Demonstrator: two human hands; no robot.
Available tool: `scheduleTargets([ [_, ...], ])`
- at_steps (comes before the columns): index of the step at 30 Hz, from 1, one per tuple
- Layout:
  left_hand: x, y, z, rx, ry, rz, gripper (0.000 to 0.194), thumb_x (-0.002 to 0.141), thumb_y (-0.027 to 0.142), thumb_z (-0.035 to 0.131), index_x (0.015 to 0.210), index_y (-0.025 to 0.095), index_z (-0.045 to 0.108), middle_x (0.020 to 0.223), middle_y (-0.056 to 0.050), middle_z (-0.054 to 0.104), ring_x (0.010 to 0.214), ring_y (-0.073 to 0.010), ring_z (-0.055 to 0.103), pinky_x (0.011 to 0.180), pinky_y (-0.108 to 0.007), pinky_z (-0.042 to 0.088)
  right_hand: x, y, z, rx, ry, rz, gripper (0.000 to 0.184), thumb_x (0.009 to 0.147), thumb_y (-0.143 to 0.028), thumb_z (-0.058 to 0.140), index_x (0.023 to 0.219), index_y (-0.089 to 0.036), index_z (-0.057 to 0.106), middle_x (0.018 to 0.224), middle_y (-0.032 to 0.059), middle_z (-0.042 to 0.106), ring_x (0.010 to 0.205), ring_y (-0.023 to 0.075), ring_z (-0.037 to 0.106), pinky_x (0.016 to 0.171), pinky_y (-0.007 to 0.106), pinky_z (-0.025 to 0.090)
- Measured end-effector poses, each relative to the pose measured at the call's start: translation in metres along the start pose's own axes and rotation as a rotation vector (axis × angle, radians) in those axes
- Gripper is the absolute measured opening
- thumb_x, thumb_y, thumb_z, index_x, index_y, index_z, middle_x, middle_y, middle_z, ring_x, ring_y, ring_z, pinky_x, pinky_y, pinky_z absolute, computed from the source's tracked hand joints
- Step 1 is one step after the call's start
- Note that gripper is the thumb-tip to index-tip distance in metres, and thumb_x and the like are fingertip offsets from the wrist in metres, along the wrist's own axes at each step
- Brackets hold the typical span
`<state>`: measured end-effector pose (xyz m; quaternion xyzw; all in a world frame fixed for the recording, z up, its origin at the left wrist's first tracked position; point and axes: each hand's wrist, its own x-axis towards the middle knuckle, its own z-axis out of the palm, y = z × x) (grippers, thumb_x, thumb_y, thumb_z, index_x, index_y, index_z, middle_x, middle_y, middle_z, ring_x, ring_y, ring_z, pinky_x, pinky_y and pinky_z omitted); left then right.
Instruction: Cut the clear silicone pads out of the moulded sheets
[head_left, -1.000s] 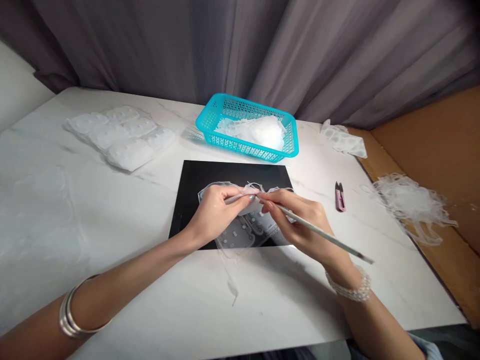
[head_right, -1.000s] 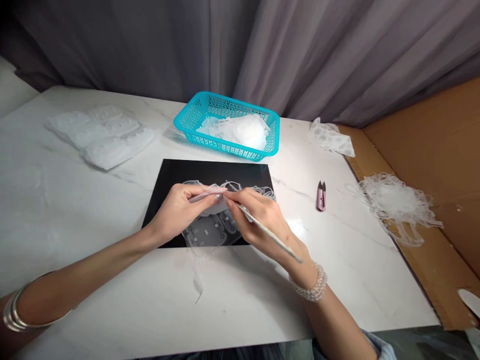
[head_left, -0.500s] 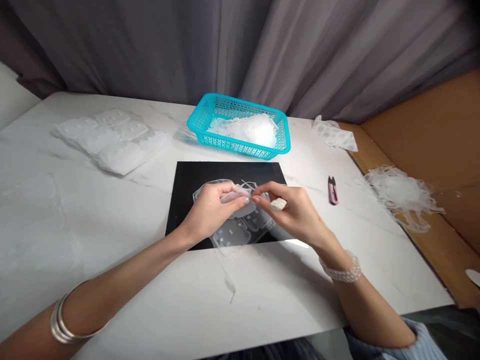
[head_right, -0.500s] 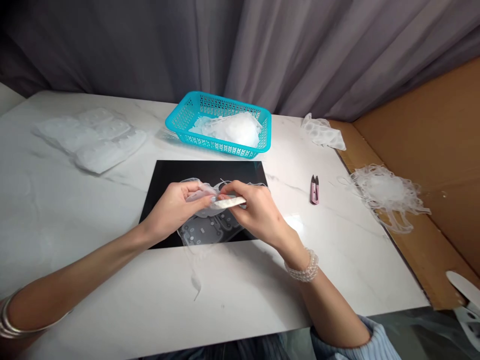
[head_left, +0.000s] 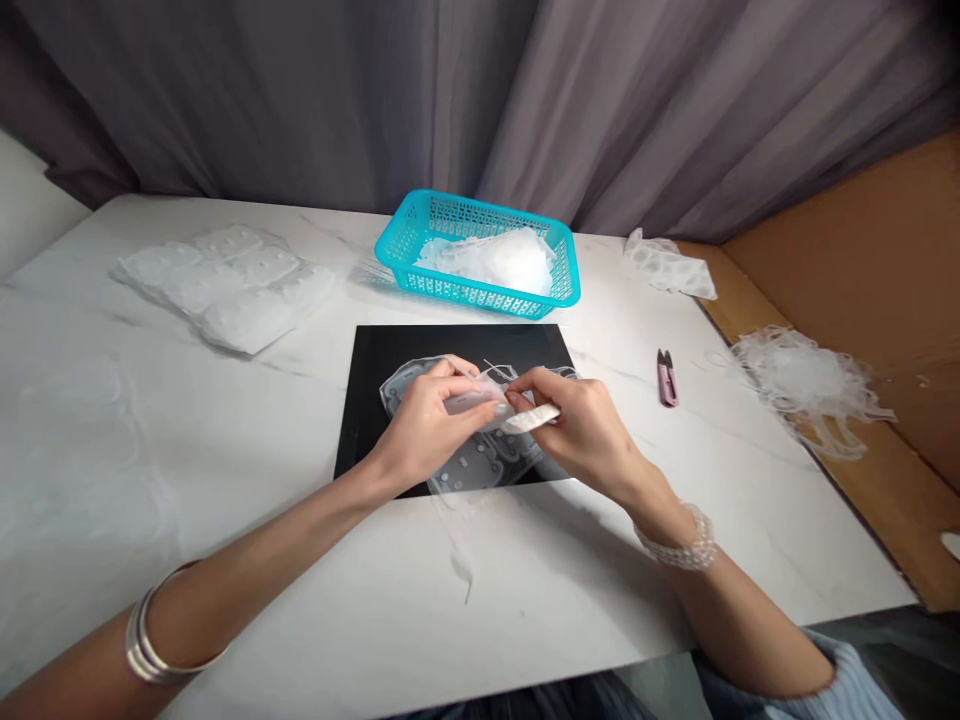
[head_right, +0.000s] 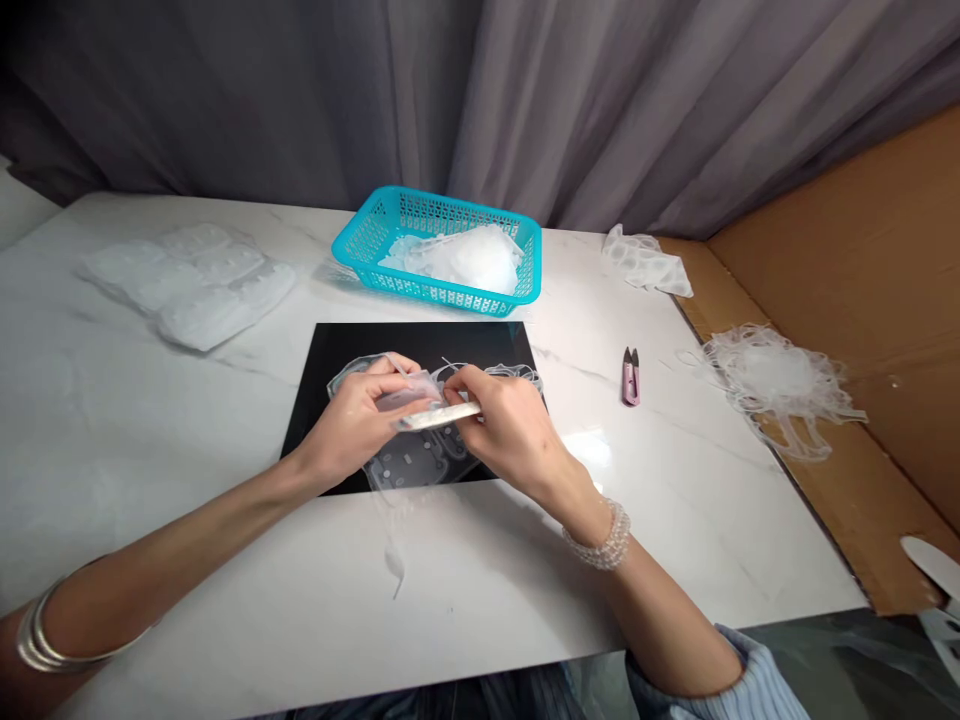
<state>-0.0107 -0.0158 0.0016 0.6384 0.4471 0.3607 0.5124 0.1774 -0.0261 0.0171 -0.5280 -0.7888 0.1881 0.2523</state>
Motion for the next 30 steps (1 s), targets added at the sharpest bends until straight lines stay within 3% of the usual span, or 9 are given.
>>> scheduleTargets([
  [4,0.001,-0.001,0.000,-0.216,-0.165,-0.006,0.013,0.078,0.032,0.074,0.084,0.021,0.077,0.105,-0.004,0.056,0.100,-0.0170,0.055,0.088,-0.027,0.045,0.003,0.003,-0.003,0.183,0.038,0.102,0.010,0.085,-0.019,0.056,0.080,-0.017,0.065,0.060,-0.0025,0.057,0.050,0.0090,0.043,0.051,0.023,0.036],
  [7,0.002,-0.004,-0.002,-0.486,-0.297,-0.132,0.012,0.078,0.031,0.075,0.081,0.020,0.076,0.093,-0.002,0.060,0.089,-0.0132,0.056,0.081,-0.025,0.044,0.003,0.001,-0.009,0.266,0.060,0.138,0.014,0.087,-0.025,0.058,0.080,-0.016,0.066,0.060,-0.0028,0.054,0.050,0.0081,0.040,0.049,0.023,0.033],
  [11,0.003,-0.008,-0.003,-0.713,-0.292,-0.327,0.013,0.077,0.032,0.076,0.083,0.021,0.075,0.085,0.000,0.066,0.079,-0.0111,0.058,0.075,-0.024,0.045,0.003,-0.002,-0.016,0.411,-0.029,0.142,0.023,0.092,-0.033,0.055,0.081,-0.016,0.067,0.066,-0.0009,0.056,0.056,0.0096,0.043,0.051,0.025,0.033],
  [15,0.003,-0.008,-0.002,-0.711,-0.274,-0.348,0.013,0.075,0.029,0.079,0.084,0.020,0.076,0.084,0.000,0.069,0.078,-0.0104,0.060,0.074,-0.023,0.045,0.004,0.000,-0.018,0.479,-0.124,0.148,0.026,0.089,-0.040,0.060,0.079,-0.017,0.069,0.073,0.0009,0.057,0.063,0.0116,0.048,0.056,0.026,0.036],
  [25,0.001,-0.002,0.001,-0.733,-0.213,-0.295,0.016,0.072,0.029,0.082,0.080,0.018,0.074,0.078,0.002,0.067,0.073,-0.0090,0.058,0.070,-0.021,0.042,0.003,0.004,-0.018,0.498,-0.171,-0.005,0.023,0.090,-0.040,0.061,0.082,-0.018,0.063,0.085,0.0025,0.057,0.071,0.0129,0.051,0.059,0.026,0.039],
  [28,-0.001,0.001,0.001,-0.751,-0.258,-0.260,0.016,0.074,0.030,0.080,0.077,0.017,0.072,0.077,0.001,0.068,0.074,-0.0096,0.059,0.070,-0.021,0.043,0.003,0.009,-0.011,0.343,-0.109,-0.028,0.016,0.094,-0.031,0.055,0.086,-0.018,0.061,0.086,0.0027,0.057,0.073,0.0135,0.052,0.062,0.026,0.039],
  [30,-0.002,0.001,-0.001,-0.733,-0.360,-0.258,0.018,0.076,0.032,0.079,0.075,0.017,0.070,0.078,-0.001,0.069,0.075,-0.0113,0.061,0.070,-0.022,0.044,0.004,0.016,-0.007,0.145,-0.012,-0.012,0.012,0.094,-0.025,0.053,0.087,-0.018,0.060,0.087,0.0031,0.058,0.072,0.0139,0.051,0.063,0.027,0.038],
])
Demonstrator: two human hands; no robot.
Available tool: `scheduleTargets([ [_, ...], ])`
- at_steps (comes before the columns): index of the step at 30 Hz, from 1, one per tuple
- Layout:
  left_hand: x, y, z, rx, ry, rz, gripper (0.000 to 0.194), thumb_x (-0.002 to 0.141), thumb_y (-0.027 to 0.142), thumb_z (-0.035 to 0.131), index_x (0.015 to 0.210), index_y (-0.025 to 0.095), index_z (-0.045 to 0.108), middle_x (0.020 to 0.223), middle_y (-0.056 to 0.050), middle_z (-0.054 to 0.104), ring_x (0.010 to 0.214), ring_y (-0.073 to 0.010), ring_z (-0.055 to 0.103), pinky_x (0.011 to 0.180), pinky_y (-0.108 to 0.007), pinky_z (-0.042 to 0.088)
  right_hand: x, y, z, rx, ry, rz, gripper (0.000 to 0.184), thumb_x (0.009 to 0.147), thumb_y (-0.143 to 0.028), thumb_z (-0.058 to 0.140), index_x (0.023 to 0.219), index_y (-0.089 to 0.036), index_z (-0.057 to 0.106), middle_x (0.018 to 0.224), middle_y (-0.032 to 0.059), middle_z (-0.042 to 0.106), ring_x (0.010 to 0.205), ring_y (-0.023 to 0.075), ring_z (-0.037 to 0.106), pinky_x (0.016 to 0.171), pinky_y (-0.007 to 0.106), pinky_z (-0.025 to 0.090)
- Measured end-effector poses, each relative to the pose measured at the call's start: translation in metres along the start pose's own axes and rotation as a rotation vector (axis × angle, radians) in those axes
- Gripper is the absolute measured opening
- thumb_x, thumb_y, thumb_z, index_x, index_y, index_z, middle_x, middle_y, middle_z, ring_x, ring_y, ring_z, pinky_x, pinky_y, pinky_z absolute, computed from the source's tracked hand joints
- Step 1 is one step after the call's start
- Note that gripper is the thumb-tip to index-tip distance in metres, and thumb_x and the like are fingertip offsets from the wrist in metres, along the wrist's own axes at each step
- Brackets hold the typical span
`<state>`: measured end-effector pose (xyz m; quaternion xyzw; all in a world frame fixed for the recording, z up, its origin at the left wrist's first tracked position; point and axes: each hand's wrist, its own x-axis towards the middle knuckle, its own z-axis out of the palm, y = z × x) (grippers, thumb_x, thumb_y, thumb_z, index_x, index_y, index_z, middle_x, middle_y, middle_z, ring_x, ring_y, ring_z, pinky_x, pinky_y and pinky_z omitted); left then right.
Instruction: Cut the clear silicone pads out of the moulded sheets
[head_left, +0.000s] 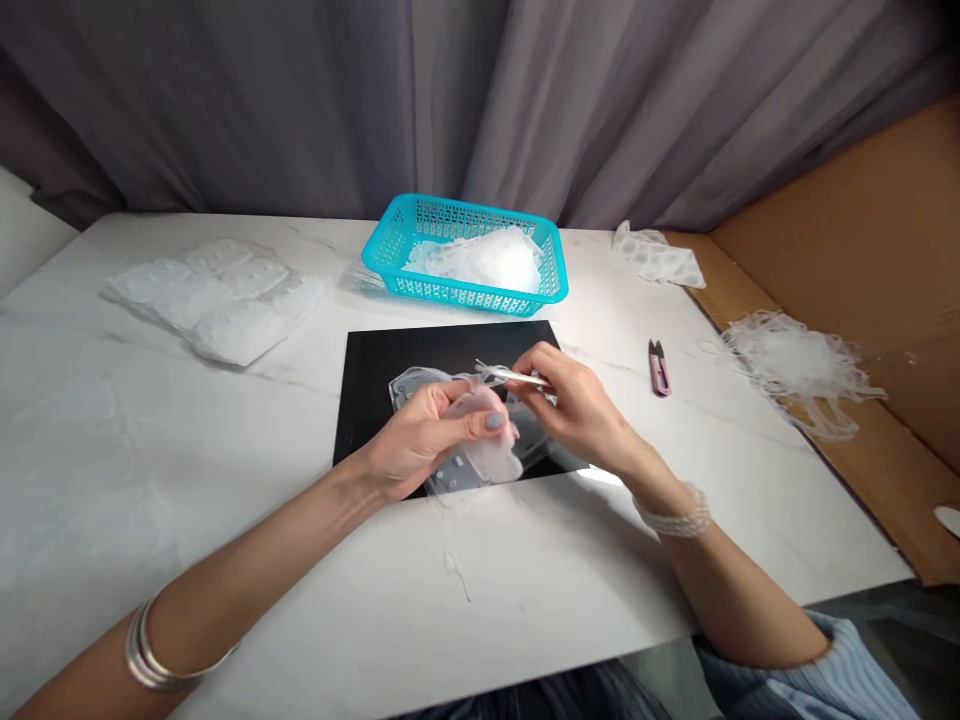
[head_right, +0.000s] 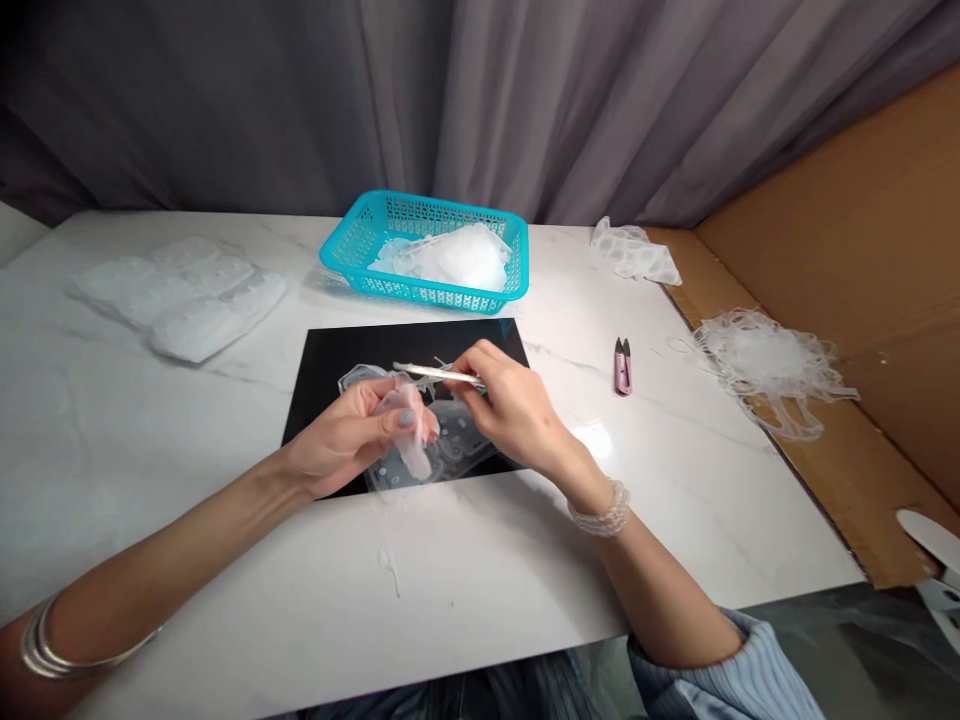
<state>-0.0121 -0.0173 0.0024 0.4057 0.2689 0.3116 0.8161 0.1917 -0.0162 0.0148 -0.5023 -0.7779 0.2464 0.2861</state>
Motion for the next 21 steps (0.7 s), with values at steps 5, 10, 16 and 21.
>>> scheduleTargets([
  [5,0.002,0.000,-0.008,0.130,-0.069,-0.158,0.025,0.080,0.041,0.074,0.080,0.016,0.072,0.077,-0.003,0.070,0.071,-0.0121,0.062,0.068,-0.024,0.044,0.000,0.002,-0.011,-0.046,-0.051,-0.010,0.015,0.094,-0.029,0.054,0.093,-0.019,0.064,0.094,0.0052,0.061,0.077,0.0152,0.055,0.062,0.026,0.040],
  [10,0.003,0.002,-0.010,0.261,-0.104,-0.148,0.025,0.083,0.040,0.069,0.085,0.016,0.075,0.084,-0.005,0.073,0.076,-0.0126,0.062,0.071,-0.023,0.044,0.002,-0.011,-0.014,0.209,-0.174,-0.033,0.026,0.095,-0.038,0.054,0.110,-0.020,0.064,0.105,0.0068,0.060,0.081,0.0149,0.057,0.058,0.024,0.041],
  [16,0.003,0.000,-0.007,0.276,-0.005,-0.143,0.024,0.080,0.038,0.071,0.075,0.014,0.072,0.076,-0.003,0.068,0.071,-0.0116,0.057,0.069,-0.023,0.040,0.003,-0.009,-0.004,0.223,-0.266,-0.089,0.023,0.098,-0.035,0.050,0.085,-0.017,0.058,0.088,0.0027,0.052,0.070,0.0117,0.048,0.058,0.024,0.038],
  [21,0.003,0.003,-0.005,0.211,0.033,-0.144,0.022,0.079,0.031,0.072,0.066,0.014,0.067,0.066,0.001,0.059,0.064,-0.0086,0.050,0.062,-0.022,0.036,0.000,-0.009,-0.003,0.127,-0.207,-0.196,0.020,0.099,-0.028,0.044,0.084,-0.019,0.053,0.085,0.0026,0.051,0.073,0.0133,0.047,0.065,0.026,0.039],
])
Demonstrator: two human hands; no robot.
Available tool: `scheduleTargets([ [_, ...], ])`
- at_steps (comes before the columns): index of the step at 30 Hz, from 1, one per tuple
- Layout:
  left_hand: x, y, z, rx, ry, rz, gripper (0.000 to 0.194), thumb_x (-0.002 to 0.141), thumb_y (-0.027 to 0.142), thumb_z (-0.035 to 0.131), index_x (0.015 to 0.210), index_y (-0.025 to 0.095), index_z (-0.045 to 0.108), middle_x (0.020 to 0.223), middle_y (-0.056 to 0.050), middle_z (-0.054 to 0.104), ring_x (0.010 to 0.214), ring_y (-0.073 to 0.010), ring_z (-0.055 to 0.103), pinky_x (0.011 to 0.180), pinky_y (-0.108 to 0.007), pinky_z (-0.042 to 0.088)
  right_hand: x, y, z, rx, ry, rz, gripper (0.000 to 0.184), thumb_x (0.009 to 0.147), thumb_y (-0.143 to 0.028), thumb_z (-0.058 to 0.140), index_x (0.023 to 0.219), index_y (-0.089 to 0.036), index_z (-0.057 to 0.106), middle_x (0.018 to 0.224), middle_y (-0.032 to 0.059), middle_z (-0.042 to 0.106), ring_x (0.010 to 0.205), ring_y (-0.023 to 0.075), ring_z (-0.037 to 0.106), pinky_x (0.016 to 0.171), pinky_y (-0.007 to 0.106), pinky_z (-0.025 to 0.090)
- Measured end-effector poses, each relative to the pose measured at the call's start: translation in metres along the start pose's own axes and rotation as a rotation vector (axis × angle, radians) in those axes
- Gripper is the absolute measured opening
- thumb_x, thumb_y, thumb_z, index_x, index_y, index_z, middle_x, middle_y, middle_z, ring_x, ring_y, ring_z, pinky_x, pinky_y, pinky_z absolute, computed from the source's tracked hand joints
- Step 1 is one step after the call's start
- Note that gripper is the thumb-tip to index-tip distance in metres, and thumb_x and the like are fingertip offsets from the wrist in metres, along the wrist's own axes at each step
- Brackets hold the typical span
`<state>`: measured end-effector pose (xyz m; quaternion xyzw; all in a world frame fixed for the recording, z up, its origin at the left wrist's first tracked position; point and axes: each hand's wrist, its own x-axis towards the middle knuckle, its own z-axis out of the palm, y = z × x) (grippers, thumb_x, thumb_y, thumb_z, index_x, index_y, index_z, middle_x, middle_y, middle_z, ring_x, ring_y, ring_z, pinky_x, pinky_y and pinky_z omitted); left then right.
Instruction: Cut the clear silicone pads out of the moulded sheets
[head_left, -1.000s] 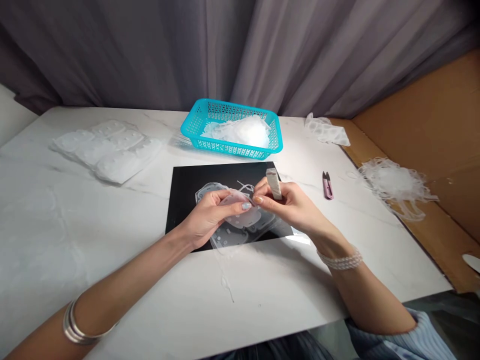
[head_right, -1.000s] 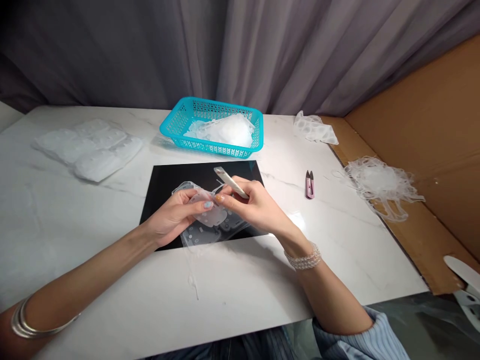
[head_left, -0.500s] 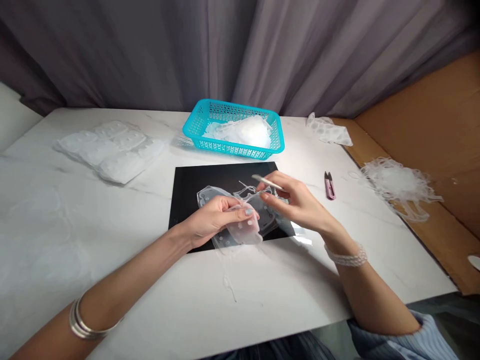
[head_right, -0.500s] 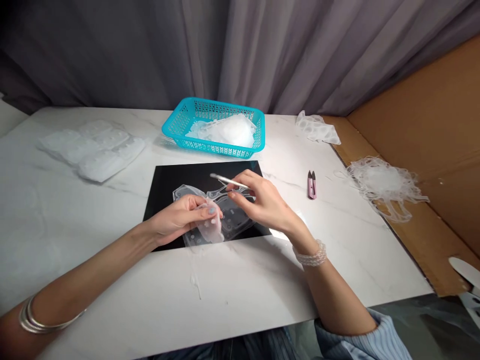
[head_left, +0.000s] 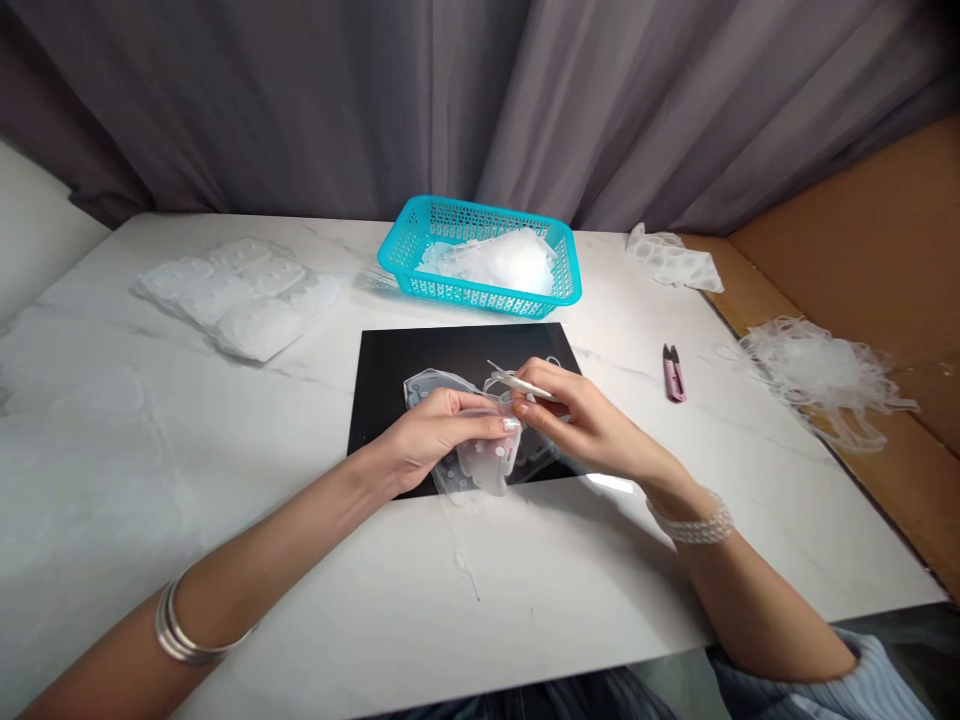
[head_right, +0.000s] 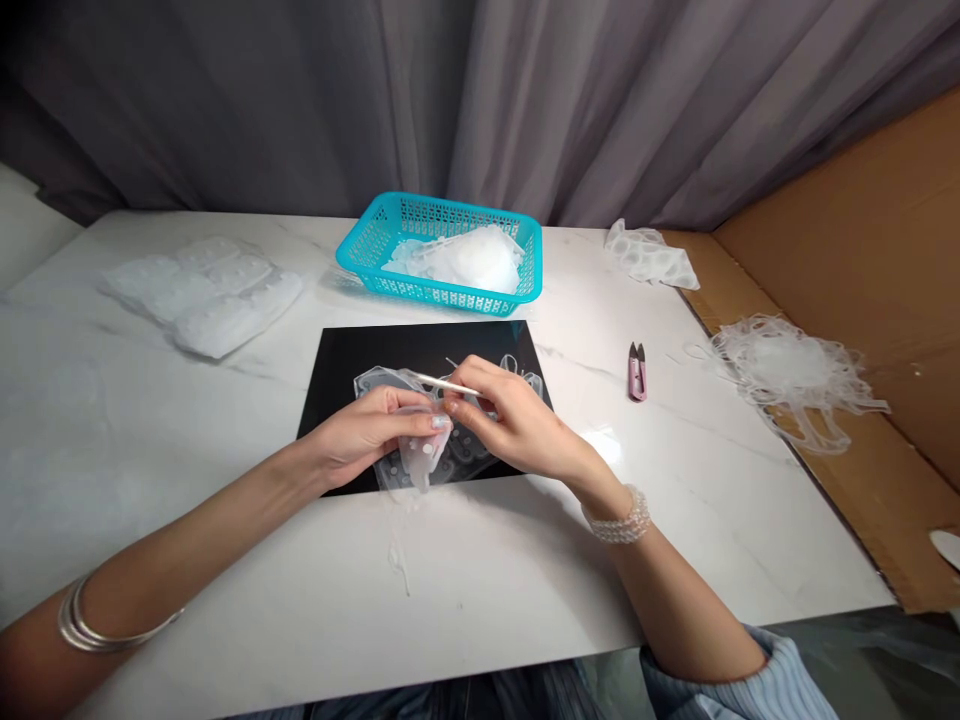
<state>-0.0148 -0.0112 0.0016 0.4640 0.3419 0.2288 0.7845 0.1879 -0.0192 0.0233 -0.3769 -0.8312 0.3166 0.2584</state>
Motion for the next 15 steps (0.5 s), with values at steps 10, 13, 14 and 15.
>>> scheduleTargets([
  [10,-0.016,0.018,0.019,0.218,-0.034,0.039,0.016,0.079,0.028,0.073,0.091,0.019,0.077,0.088,-0.004,0.077,0.086,-0.0153,0.068,0.079,-0.024,0.050,0.002,0.016,0.010,-0.408,0.289,0.287,0.019,0.093,-0.034,0.055,0.102,-0.021,0.065,0.090,0.0044,0.062,0.070,0.0154,0.054,0.059,0.027,0.035],
  [13,-0.022,0.029,0.021,0.274,0.059,0.122,0.026,0.084,0.026,0.067,0.108,0.020,0.073,0.096,-0.003,0.078,0.095,-0.0179,0.070,0.083,-0.026,0.051,-0.003,0.002,-0.003,-0.081,0.392,0.327,0.025,0.093,-0.040,0.056,0.094,-0.019,0.070,0.075,0.0018,0.060,0.063,0.0132,0.051,0.057,0.026,0.036],
  [14,-0.026,0.033,0.022,0.306,0.087,0.133,0.030,0.085,0.025,0.066,0.114,0.022,0.071,0.096,-0.003,0.078,0.095,-0.0185,0.070,0.083,-0.026,0.051,-0.006,-0.004,-0.007,0.032,0.380,0.328,0.029,0.093,-0.042,0.055,0.089,-0.018,0.071,0.070,0.0008,0.058,0.059,0.0117,0.047,0.054,0.026,0.035],
  [15,-0.029,0.037,0.024,0.339,0.120,0.142,0.034,0.085,0.025,0.065,0.119,0.024,0.068,0.095,-0.002,0.078,0.094,-0.0189,0.071,0.082,-0.027,0.052,-0.008,-0.010,-0.010,0.125,0.353,0.317,0.031,0.093,-0.044,0.055,0.085,-0.018,0.072,0.068,0.0002,0.056,0.057,0.0106,0.044,0.052,0.026,0.033],
])
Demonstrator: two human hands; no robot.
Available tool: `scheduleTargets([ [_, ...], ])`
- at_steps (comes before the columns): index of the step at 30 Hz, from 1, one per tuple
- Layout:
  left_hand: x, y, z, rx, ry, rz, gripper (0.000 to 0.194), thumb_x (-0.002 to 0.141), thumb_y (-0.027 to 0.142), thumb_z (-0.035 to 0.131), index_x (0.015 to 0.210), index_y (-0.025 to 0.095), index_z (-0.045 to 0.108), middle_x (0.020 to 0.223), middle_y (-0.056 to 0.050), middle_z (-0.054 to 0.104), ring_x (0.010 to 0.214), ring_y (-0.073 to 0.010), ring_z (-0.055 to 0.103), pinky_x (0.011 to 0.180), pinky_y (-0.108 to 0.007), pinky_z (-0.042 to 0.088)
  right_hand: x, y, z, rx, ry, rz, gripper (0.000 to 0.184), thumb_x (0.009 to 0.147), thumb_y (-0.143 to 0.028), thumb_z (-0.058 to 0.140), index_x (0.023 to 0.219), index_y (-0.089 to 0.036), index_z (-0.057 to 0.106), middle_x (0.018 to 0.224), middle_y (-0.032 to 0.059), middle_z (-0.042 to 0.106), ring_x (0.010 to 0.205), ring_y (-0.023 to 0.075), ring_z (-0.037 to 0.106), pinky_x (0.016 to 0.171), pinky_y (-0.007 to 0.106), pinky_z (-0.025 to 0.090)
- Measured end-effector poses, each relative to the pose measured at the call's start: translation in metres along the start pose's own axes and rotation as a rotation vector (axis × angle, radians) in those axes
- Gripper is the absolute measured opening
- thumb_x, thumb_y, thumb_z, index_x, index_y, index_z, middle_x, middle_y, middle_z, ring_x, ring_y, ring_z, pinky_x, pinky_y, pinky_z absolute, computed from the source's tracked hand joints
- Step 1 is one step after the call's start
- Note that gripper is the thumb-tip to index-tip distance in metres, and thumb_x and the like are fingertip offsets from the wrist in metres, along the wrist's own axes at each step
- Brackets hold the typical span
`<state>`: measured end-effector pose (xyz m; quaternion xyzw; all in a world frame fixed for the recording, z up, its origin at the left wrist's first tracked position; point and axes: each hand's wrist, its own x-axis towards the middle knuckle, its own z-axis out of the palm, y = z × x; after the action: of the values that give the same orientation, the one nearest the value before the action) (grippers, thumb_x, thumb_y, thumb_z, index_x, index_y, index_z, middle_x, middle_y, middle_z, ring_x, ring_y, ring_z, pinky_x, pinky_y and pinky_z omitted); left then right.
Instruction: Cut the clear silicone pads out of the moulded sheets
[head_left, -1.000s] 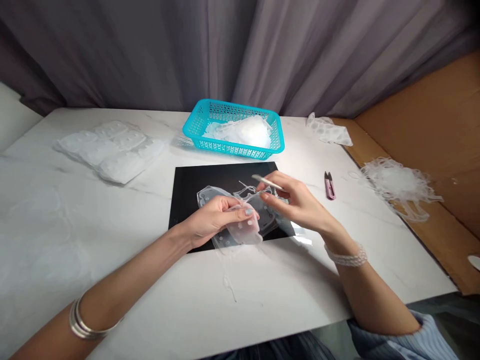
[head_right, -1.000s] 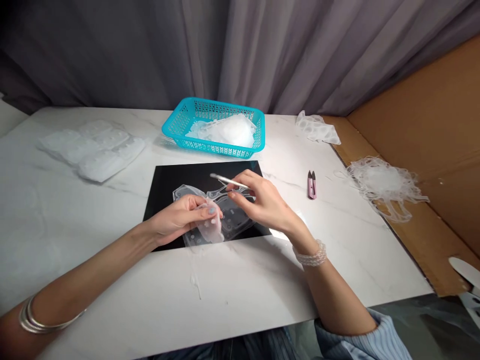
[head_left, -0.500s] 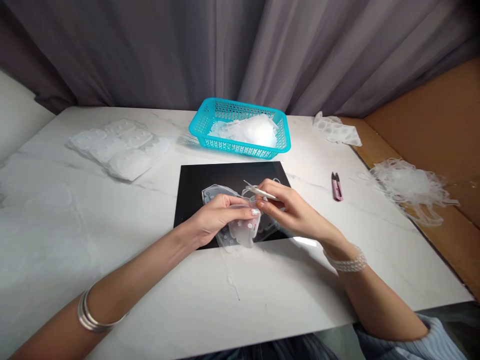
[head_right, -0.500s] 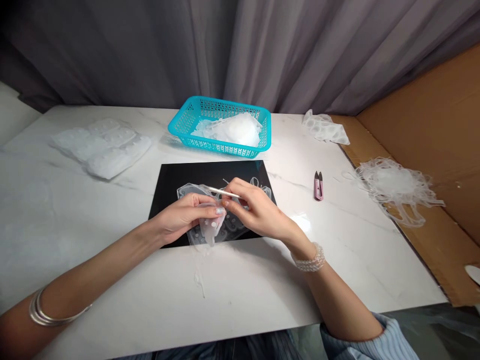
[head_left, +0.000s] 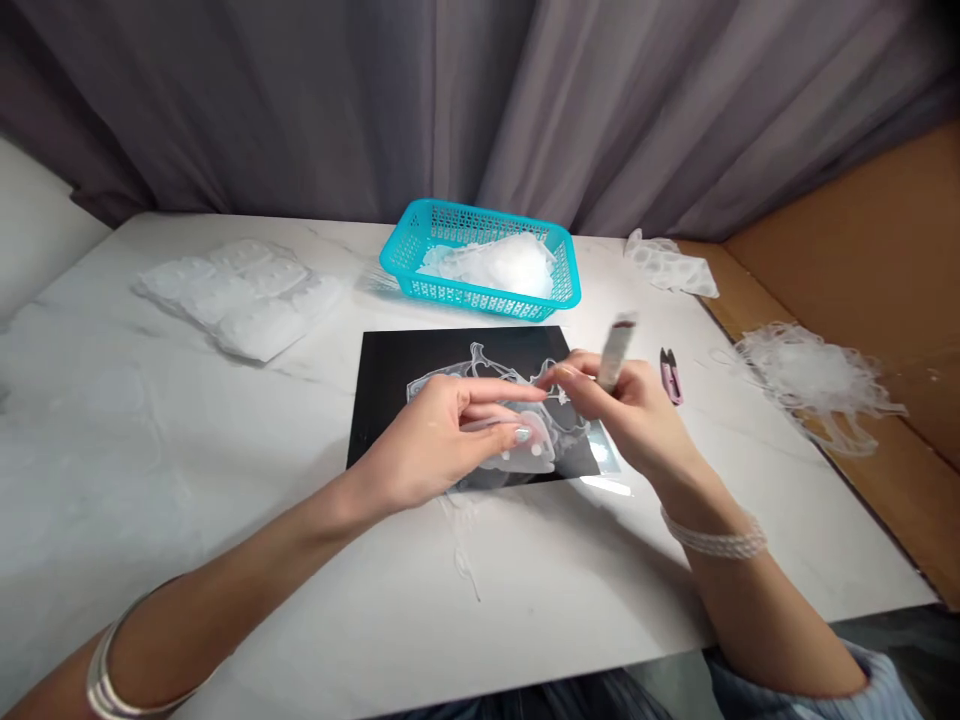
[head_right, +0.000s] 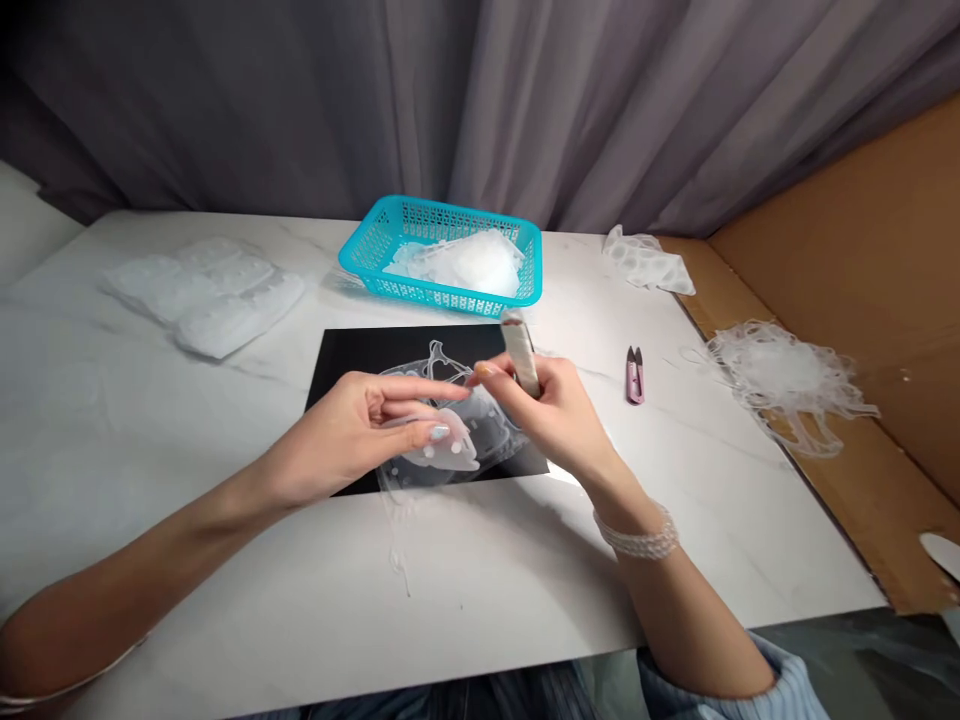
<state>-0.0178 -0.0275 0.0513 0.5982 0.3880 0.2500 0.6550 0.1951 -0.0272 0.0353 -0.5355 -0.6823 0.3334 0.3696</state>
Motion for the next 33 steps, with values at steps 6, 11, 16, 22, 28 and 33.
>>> scheduleTargets([
  [6,-0.019,0.020,0.008,0.160,0.192,0.079,0.037,0.085,0.028,0.065,0.122,0.030,0.062,0.086,0.003,0.078,0.081,-0.0176,0.071,0.077,-0.027,0.052,-0.013,-0.020,-0.001,0.271,-0.199,-0.073,0.011,0.084,-0.030,0.072,0.093,-0.025,0.077,0.070,-0.0003,0.056,0.058,0.0099,0.046,0.048,0.024,0.036],
  [11,-0.026,0.026,0.012,0.217,0.230,0.121,0.037,0.084,0.025,0.067,0.120,0.032,0.063,0.076,0.006,0.076,0.071,-0.0167,0.070,0.078,-0.027,0.050,-0.016,-0.026,0.004,0.440,-0.213,-0.048,0.011,0.084,-0.027,0.071,0.093,-0.026,0.078,0.075,0.0019,0.060,0.058,0.0104,0.052,0.044,0.022,0.041],
  [16,-0.029,0.028,0.013,0.176,0.215,0.121,0.037,0.084,0.023,0.067,0.120,0.033,0.063,0.069,0.007,0.074,0.070,-0.0158,0.069,0.076,-0.026,0.050,-0.019,-0.026,0.008,0.552,-0.254,0.001,0.008,0.085,-0.026,0.071,0.089,-0.027,0.077,0.079,0.0015,0.063,0.062,0.0104,0.055,0.048,0.021,0.044],
  [22,-0.022,0.025,0.007,-0.005,0.196,0.030,0.039,0.080,0.027,0.072,0.119,0.028,0.068,0.073,0.004,0.075,0.074,-0.0173,0.070,0.068,-0.024,0.052,-0.018,-0.020,0.008,0.702,-0.249,0.051,0.012,0.084,-0.032,0.071,0.096,-0.031,0.073,0.070,-0.0019,0.055,0.051,0.0083,0.045,0.042,0.021,0.037],
  [28,-0.011,0.020,-0.004,-0.372,0.217,0.071,0.014,0.081,0.031,0.073,0.092,0.024,0.077,0.089,0.000,0.077,0.087,-0.0187,0.072,0.077,-0.025,0.056,-0.020,-0.025,0.005,0.642,-0.101,0.019,0.017,0.086,-0.040,0.068,0.097,-0.028,0.072,0.064,-0.0029,0.047,0.046,0.0068,0.032,0.038,0.022,0.026],
  [33,-0.009,0.021,-0.004,-0.493,0.215,0.049,0.008,0.081,0.026,0.073,0.088,0.025,0.077,0.089,0.001,0.077,0.088,-0.0172,0.072,0.076,-0.024,0.057,-0.028,-0.035,0.009,0.374,0.044,-0.123,0.007,0.084,-0.027,0.072,0.091,-0.027,0.074,0.076,0.0008,0.061,0.052,0.0095,0.045,0.039,0.023,0.032],
])
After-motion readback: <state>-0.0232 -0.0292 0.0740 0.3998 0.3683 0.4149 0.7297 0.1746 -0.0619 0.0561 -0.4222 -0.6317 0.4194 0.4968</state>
